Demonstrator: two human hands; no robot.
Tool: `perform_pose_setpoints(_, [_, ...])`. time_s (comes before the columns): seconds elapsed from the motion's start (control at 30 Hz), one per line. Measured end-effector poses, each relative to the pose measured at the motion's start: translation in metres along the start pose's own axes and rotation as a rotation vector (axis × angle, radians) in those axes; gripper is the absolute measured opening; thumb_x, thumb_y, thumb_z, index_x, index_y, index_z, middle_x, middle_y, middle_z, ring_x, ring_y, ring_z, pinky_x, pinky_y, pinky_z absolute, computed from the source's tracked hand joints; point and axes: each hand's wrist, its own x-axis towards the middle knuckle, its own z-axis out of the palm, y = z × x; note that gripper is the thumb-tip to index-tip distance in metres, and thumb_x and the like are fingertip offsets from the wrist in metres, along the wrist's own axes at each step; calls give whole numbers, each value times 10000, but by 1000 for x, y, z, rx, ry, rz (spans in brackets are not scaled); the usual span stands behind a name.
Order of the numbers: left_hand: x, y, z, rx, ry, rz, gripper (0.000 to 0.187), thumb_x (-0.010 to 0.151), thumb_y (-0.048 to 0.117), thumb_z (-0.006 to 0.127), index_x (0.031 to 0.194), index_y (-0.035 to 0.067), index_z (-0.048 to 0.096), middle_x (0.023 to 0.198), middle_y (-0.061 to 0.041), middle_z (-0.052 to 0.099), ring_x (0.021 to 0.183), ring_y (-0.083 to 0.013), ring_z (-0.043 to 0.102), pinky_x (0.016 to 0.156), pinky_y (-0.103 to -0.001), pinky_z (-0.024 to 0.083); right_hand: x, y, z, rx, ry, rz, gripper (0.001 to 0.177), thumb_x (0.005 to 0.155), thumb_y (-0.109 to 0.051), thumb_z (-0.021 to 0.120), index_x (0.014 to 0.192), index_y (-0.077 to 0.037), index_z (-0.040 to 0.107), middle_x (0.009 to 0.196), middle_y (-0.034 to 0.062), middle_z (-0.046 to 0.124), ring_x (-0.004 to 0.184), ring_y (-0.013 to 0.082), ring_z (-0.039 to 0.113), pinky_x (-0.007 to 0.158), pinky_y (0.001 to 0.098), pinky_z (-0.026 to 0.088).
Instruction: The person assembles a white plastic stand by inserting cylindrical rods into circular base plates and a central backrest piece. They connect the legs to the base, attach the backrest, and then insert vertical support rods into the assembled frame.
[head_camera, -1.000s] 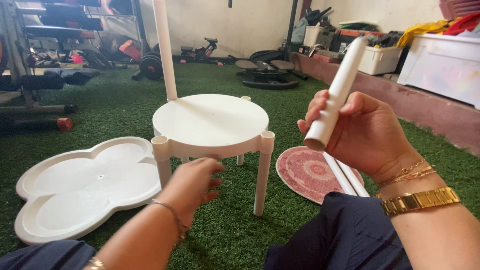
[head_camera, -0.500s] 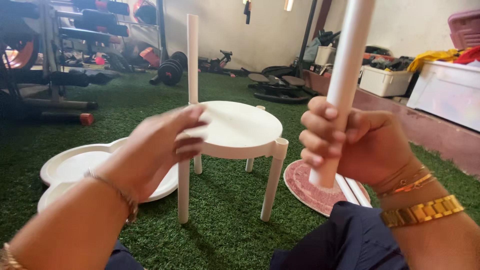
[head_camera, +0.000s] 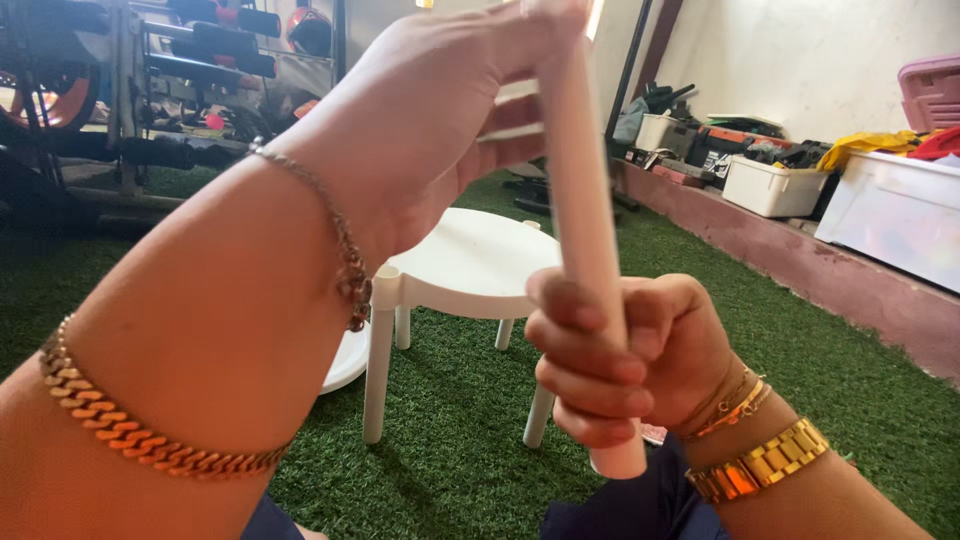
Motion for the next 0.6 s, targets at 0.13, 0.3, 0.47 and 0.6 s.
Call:
perform_pose_setpoints(0.13, [-1, 2, -3, 70, 64, 32, 252, 938, 242, 700, 1049, 16, 687, 1048, -50, 709, 981, -211, 755, 934, -368, 597, -7, -6, -2, -181, 115, -16, 367, 893, -138, 597, 1192, 50, 495, 897, 105, 594, 655, 180, 584, 588, 328, 552])
perform_pose_setpoints(0.3, [-9, 4, -17, 143, 272, 32, 181, 948, 200, 700, 1011, 32, 680, 1015, -43, 688, 971, -181, 738, 904, -325, 652, -16, -15, -9, -366, 428, -138, 473, 954, -268, 594, 1274, 58, 471, 975, 120, 580, 741, 151, 585, 567, 271, 555])
perform_pose_setpoints(0.47, [-7, -7, -27, 66, 417, 2, 174, 916, 215, 702, 997, 61, 696, 988, -21, 698, 919, -146, 745, 844, -306, 622, -23, -10, -20, -212, 553, -325, 347, 1046, -259, 584, 1156, 64, 527, 987, 111, 579, 780, 129, 553, 630, 224, 536])
perform_pose_setpoints(0.6, [-5, -19, -32, -9, 491, -55, 220, 899, 265, 735, 961, 56, 702, 943, 0, 648, 848, -128, 683, 772, -271, 643, -16, -9, -26, -89, 571, -367, 341, 1037, -272, 605, 1126, 55, 565, 958, 96, 576, 785, 131, 560, 655, 220, 538])
